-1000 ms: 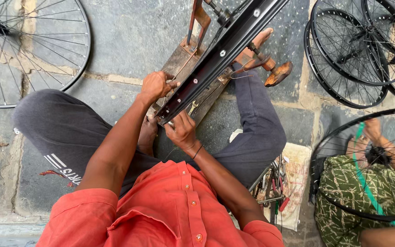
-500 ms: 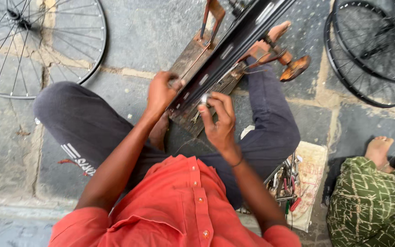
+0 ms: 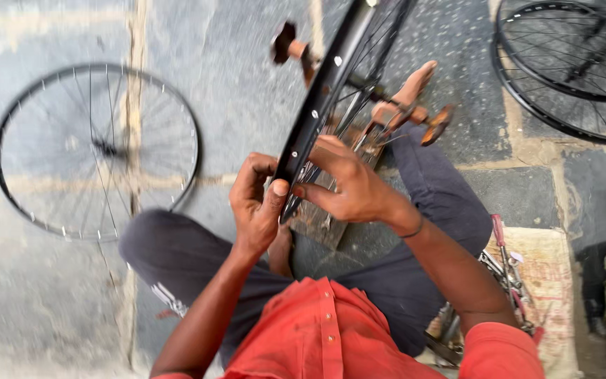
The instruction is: The person mounts a bicycle rim onto a truing stand and adjusts the spokes by hand and using a small spoke wrench.
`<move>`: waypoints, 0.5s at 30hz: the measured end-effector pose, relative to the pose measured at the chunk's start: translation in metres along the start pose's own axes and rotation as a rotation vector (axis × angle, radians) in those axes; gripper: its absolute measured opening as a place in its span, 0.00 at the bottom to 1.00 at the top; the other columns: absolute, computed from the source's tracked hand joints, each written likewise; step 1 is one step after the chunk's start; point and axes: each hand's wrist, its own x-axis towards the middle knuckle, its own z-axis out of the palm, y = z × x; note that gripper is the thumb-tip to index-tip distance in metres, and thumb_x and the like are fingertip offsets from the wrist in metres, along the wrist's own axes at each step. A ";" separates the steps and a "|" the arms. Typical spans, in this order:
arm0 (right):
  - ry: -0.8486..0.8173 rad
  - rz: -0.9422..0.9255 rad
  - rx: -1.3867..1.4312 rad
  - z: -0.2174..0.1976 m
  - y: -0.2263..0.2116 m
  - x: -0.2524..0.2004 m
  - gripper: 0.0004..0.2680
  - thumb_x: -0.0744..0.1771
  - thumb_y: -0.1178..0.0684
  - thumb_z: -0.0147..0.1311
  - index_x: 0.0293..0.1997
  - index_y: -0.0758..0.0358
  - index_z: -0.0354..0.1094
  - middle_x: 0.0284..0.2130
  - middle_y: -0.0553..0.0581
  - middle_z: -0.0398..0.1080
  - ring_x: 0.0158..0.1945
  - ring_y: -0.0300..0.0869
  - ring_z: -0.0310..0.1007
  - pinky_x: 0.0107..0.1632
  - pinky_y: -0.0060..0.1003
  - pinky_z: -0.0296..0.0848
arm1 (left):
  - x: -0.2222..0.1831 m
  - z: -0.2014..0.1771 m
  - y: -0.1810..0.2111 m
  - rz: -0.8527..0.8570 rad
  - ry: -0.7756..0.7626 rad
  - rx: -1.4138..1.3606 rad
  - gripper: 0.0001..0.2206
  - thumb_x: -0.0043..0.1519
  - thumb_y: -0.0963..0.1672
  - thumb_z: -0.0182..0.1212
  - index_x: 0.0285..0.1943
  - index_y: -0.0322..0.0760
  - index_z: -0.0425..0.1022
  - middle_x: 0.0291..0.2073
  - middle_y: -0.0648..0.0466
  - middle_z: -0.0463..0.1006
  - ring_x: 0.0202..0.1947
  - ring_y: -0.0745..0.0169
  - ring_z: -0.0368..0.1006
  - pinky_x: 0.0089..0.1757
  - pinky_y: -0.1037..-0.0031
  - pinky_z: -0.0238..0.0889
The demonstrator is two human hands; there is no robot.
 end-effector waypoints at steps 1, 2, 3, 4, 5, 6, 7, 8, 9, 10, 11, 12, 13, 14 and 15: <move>0.027 -0.004 -0.014 0.000 0.004 0.000 0.14 0.63 0.62 0.66 0.50 0.64 0.69 0.46 0.59 0.72 0.56 0.54 0.70 0.60 0.48 0.68 | 0.007 0.004 0.003 0.003 0.040 0.015 0.15 0.72 0.48 0.61 0.49 0.29 0.71 0.41 0.56 0.70 0.43 0.68 0.66 0.48 0.75 0.61; 0.136 -0.052 -0.035 0.005 0.008 -0.002 0.13 0.63 0.62 0.65 0.51 0.64 0.68 0.47 0.58 0.72 0.57 0.51 0.72 0.60 0.47 0.70 | 0.012 0.008 0.008 0.011 0.023 0.014 0.15 0.72 0.48 0.61 0.49 0.29 0.71 0.41 0.56 0.70 0.43 0.68 0.66 0.48 0.75 0.61; 0.244 -0.100 -0.057 0.012 0.014 -0.002 0.13 0.64 0.61 0.63 0.51 0.64 0.67 0.48 0.58 0.73 0.58 0.49 0.74 0.61 0.45 0.73 | 0.016 0.010 0.013 -0.028 0.032 0.013 0.14 0.72 0.47 0.61 0.51 0.28 0.72 0.42 0.55 0.72 0.42 0.69 0.67 0.46 0.77 0.63; 0.252 -0.102 -0.060 0.019 0.021 0.002 0.13 0.64 0.61 0.63 0.51 0.64 0.67 0.48 0.58 0.73 0.58 0.49 0.74 0.61 0.45 0.73 | 0.018 0.012 0.018 -0.069 0.051 0.014 0.14 0.72 0.47 0.61 0.52 0.27 0.73 0.42 0.55 0.74 0.42 0.70 0.69 0.44 0.78 0.64; 0.418 -0.222 -0.200 0.028 0.028 0.008 0.11 0.66 0.63 0.61 0.50 0.65 0.65 0.49 0.60 0.71 0.60 0.51 0.73 0.62 0.47 0.74 | 0.022 0.015 0.023 -0.064 0.043 0.015 0.14 0.72 0.47 0.61 0.52 0.27 0.73 0.42 0.55 0.74 0.42 0.70 0.69 0.44 0.78 0.64; 0.577 -0.340 -0.340 0.035 0.033 0.011 0.09 0.68 0.64 0.59 0.49 0.65 0.62 0.50 0.62 0.70 0.61 0.53 0.72 0.64 0.49 0.74 | 0.023 0.018 0.028 -0.058 0.084 0.029 0.14 0.71 0.46 0.62 0.53 0.27 0.73 0.43 0.55 0.75 0.42 0.70 0.71 0.45 0.78 0.66; 0.581 -0.339 -0.342 0.040 0.034 0.010 0.09 0.68 0.64 0.59 0.49 0.65 0.62 0.50 0.62 0.70 0.61 0.53 0.72 0.64 0.49 0.74 | 0.025 0.021 0.031 -0.051 0.124 0.043 0.15 0.70 0.46 0.63 0.54 0.27 0.73 0.43 0.55 0.77 0.42 0.70 0.72 0.45 0.78 0.67; 0.695 -0.307 -0.386 0.047 0.032 0.006 0.09 0.68 0.63 0.59 0.51 0.65 0.63 0.52 0.63 0.69 0.61 0.56 0.71 0.65 0.50 0.72 | 0.026 0.022 0.035 -0.055 0.124 0.046 0.15 0.70 0.46 0.63 0.54 0.27 0.73 0.43 0.55 0.77 0.42 0.70 0.72 0.45 0.78 0.67; 0.809 -0.273 -0.431 0.056 0.027 0.004 0.10 0.68 0.62 0.58 0.52 0.66 0.64 0.54 0.65 0.68 0.61 0.58 0.70 0.65 0.52 0.70 | 0.028 0.021 0.040 -0.036 0.128 0.195 0.13 0.70 0.46 0.64 0.51 0.27 0.77 0.39 0.54 0.77 0.38 0.69 0.70 0.42 0.77 0.64; 0.810 -0.277 -0.429 0.069 0.019 0.003 0.10 0.68 0.62 0.58 0.52 0.66 0.64 0.54 0.65 0.68 0.61 0.58 0.70 0.65 0.52 0.70 | 0.032 0.021 0.044 -0.010 0.136 0.345 0.11 0.69 0.45 0.65 0.47 0.28 0.81 0.35 0.54 0.77 0.35 0.69 0.69 0.38 0.76 0.62; 0.877 -0.203 -0.356 0.084 0.007 0.002 0.11 0.69 0.62 0.56 0.57 0.69 0.62 0.58 0.69 0.64 0.63 0.62 0.68 0.66 0.53 0.68 | 0.037 0.020 0.047 -0.006 0.137 0.347 0.11 0.69 0.45 0.65 0.47 0.28 0.81 0.35 0.54 0.77 0.35 0.69 0.69 0.38 0.76 0.62; 0.940 -0.123 -0.282 0.090 0.000 0.001 0.13 0.70 0.61 0.53 0.61 0.73 0.60 0.63 0.73 0.60 0.64 0.65 0.66 0.67 0.53 0.67 | 0.042 0.018 0.051 0.008 0.069 0.315 0.11 0.70 0.45 0.64 0.48 0.28 0.80 0.38 0.54 0.78 0.37 0.69 0.71 0.40 0.76 0.63; 0.938 -0.122 -0.281 0.088 -0.002 0.001 0.13 0.70 0.61 0.53 0.61 0.73 0.60 0.63 0.73 0.60 0.64 0.65 0.66 0.67 0.53 0.67 | 0.045 0.019 0.055 0.022 0.000 0.282 0.11 0.71 0.45 0.62 0.49 0.28 0.80 0.40 0.55 0.79 0.39 0.69 0.72 0.41 0.77 0.65; 0.926 -0.137 -0.337 0.083 -0.003 0.003 0.12 0.71 0.60 0.52 0.61 0.71 0.60 0.63 0.71 0.62 0.65 0.63 0.67 0.68 0.53 0.66 | 0.049 0.022 0.060 0.027 -0.003 0.281 0.11 0.71 0.45 0.62 0.49 0.28 0.80 0.40 0.55 0.79 0.39 0.69 0.72 0.41 0.77 0.65; 0.913 -0.151 -0.393 0.077 -0.005 0.005 0.10 0.73 0.59 0.52 0.61 0.69 0.61 0.64 0.68 0.64 0.66 0.62 0.69 0.69 0.53 0.64 | 0.053 0.025 0.067 -0.001 0.012 0.253 0.11 0.71 0.45 0.62 0.50 0.28 0.79 0.40 0.54 0.77 0.39 0.69 0.71 0.41 0.76 0.65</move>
